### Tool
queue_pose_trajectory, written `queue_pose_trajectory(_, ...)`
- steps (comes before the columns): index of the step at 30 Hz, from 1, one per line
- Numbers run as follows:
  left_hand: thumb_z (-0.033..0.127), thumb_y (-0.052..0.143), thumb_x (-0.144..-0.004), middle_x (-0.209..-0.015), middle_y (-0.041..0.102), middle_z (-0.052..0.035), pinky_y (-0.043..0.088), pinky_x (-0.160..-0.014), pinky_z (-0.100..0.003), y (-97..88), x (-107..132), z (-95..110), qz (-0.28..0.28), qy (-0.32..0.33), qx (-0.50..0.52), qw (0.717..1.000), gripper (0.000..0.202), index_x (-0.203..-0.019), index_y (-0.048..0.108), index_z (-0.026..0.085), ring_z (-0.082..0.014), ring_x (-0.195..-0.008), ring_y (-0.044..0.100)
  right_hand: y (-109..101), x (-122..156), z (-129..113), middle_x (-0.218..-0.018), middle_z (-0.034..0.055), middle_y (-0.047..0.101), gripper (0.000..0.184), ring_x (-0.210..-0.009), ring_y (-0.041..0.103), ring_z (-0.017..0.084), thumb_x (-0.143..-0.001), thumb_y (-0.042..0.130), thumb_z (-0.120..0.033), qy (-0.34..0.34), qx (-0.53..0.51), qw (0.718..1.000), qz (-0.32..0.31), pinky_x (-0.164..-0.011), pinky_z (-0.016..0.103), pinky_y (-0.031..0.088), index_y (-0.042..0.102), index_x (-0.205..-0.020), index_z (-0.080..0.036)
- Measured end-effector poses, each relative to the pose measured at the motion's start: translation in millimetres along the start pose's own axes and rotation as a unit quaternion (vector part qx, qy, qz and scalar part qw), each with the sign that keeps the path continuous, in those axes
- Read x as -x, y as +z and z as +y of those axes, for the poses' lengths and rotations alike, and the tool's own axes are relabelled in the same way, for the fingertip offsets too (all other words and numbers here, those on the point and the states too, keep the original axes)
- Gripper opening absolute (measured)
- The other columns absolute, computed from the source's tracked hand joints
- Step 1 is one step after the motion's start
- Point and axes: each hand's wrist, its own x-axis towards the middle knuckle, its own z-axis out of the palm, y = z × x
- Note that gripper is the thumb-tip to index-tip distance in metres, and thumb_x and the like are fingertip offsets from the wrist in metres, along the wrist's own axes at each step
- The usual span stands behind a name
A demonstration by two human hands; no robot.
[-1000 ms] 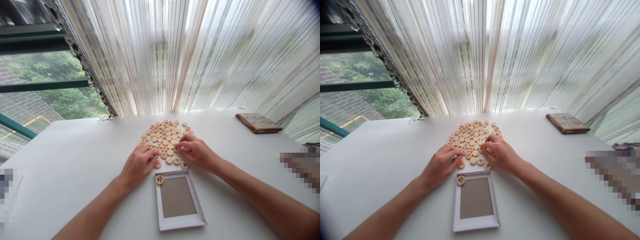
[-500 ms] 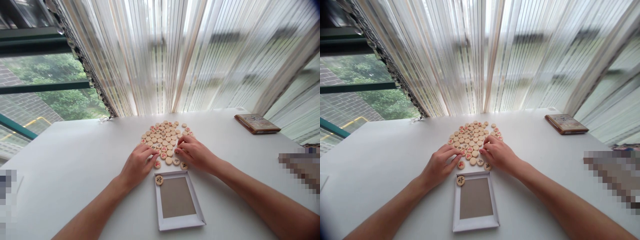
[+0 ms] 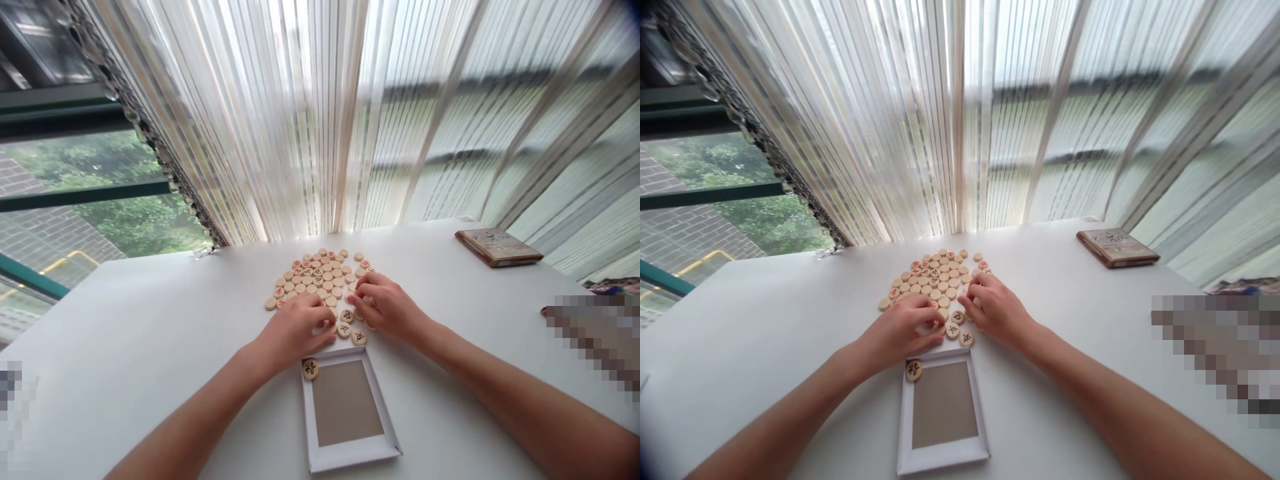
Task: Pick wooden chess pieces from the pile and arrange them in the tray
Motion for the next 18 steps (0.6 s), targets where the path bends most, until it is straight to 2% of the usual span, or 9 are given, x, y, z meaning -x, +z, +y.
queue_pose_trajectory(3,0.024,0.081,-0.089,-0.088,0.069,-0.0024,0.051,-0.072,-0.030,-1.1,-6.4,-1.2,-0.016,0.029,-0.031,0.999,0.006,-0.086,0.075,0.022,-0.0197,-0.083,0.066,-9.9,4.6,0.6,-0.094,0.0083,0.068,0.020,-0.085,0.067,0.021,-0.098,0.068,-0.028,-0.006,-0.014,1.000,-0.013,-0.078,0.035,0.057,0.071,-0.080,-0.020)
queue_pose_trajectory(8,0.022,0.058,-0.104,-0.093,0.070,-0.0082,0.052,-0.081,-0.039,3.9,-9.7,-3.7,-0.005,0.043,-0.072,0.996,0.020,-0.093,0.073,0.019,-0.0250,-0.087,0.065,-22.4,9.9,-0.9,-0.090,0.0054,0.067,0.006,-0.079,0.068,0.018,-0.090,0.078,-0.025,-0.017,-0.017,0.998,-0.050,-0.069,0.028,0.057,0.077,-0.089,-0.020)
queue_pose_trajectory(12,0.022,0.053,-0.107,-0.093,0.074,-0.0088,0.053,-0.085,-0.041,10.1,-8.7,-9.3,0.016,0.025,-0.057,0.998,0.020,-0.101,0.072,0.018,-0.0265,-0.091,0.067,-22.2,10.2,-3.5,-0.091,0.0074,0.067,0.008,-0.084,0.068,0.021,-0.092,0.075,-0.024,-0.026,0.011,0.998,-0.056,-0.075,0.032,0.058,0.077,-0.085,-0.019)
queue_pose_trajectory(15,0.021,0.055,-0.106,-0.094,0.076,-0.0065,0.055,-0.084,-0.037,12.2,-8.4,-13.4,0.034,0.001,-0.025,0.999,0.016,-0.103,0.071,0.019,-0.0238,-0.092,0.069,-19.4,10.8,-6.3,-0.093,0.0101,0.068,0.015,-0.089,0.068,0.025,-0.095,0.070,-0.023,-0.044,0.043,0.997,-0.054,-0.081,0.039,0.059,0.076,-0.082,-0.019)
queue_pose_trajectory(18,0.019,0.059,-0.104,-0.092,0.075,-0.0052,0.055,-0.080,-0.034,12.4,-8.9,-15.0,0.043,-0.020,-0.001,0.999,0.014,-0.098,0.072,0.020,-0.0221,-0.089,0.069,-17.7,11.8,-8.8,-0.096,0.0114,0.069,0.014,-0.090,0.068,0.028,-0.094,0.071,-0.024,-0.065,0.072,0.994,-0.056,-0.082,0.043,0.059,0.076,-0.082,-0.018)
